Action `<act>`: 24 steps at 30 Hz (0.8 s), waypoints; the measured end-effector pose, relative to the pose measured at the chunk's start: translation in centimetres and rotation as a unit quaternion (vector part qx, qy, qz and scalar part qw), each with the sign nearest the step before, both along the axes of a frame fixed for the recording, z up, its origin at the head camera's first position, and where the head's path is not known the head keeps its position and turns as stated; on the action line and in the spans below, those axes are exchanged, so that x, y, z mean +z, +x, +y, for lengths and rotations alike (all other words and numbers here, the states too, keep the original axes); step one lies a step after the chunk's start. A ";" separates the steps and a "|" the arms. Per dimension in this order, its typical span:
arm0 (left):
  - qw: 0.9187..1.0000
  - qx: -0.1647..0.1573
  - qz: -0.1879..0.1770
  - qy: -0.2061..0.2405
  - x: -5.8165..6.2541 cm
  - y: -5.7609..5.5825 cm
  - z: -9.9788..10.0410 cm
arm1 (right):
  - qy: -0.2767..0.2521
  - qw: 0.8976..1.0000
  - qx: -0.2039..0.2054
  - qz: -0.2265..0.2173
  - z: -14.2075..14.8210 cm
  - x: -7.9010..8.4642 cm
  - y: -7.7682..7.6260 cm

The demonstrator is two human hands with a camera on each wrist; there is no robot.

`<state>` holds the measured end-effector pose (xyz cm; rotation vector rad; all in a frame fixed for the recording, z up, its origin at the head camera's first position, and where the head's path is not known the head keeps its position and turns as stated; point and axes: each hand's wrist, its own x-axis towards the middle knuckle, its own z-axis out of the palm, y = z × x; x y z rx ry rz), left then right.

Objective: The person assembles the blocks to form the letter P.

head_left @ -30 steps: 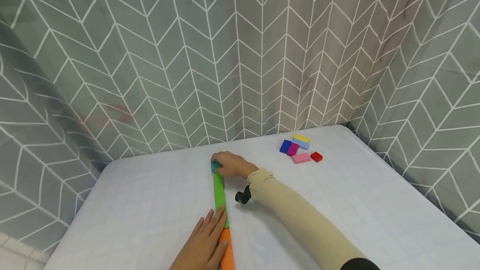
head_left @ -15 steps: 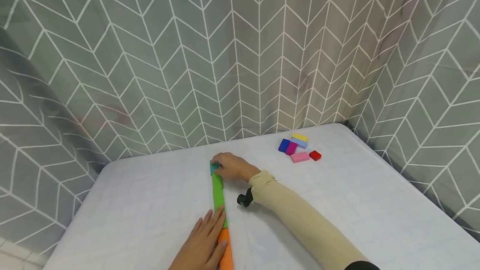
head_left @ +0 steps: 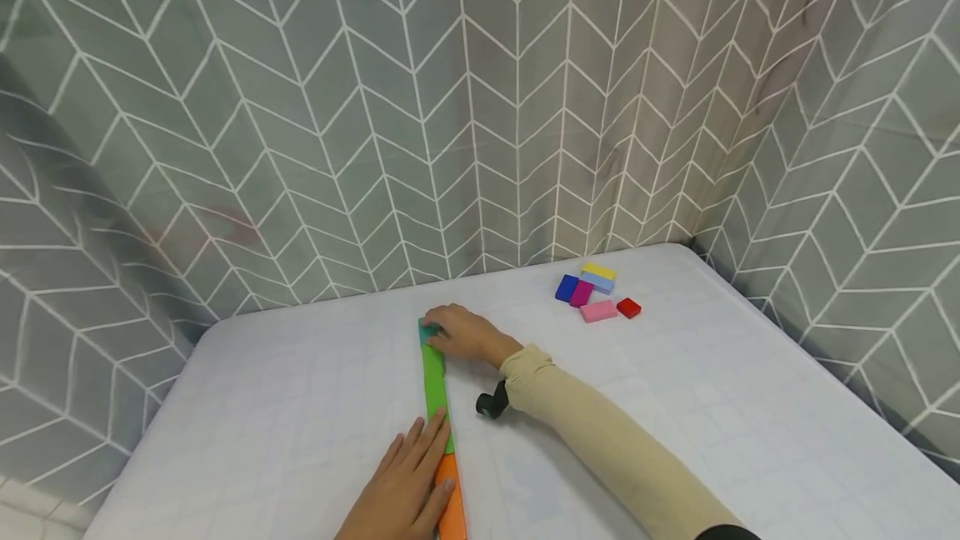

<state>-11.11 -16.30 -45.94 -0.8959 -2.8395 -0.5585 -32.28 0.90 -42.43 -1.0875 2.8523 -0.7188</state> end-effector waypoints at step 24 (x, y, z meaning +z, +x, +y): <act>0.998 -0.004 0.067 0.020 -0.9 0.0 0.0 | 0.111 0.967 -0.226 0.031 19.7 0.5 -2.7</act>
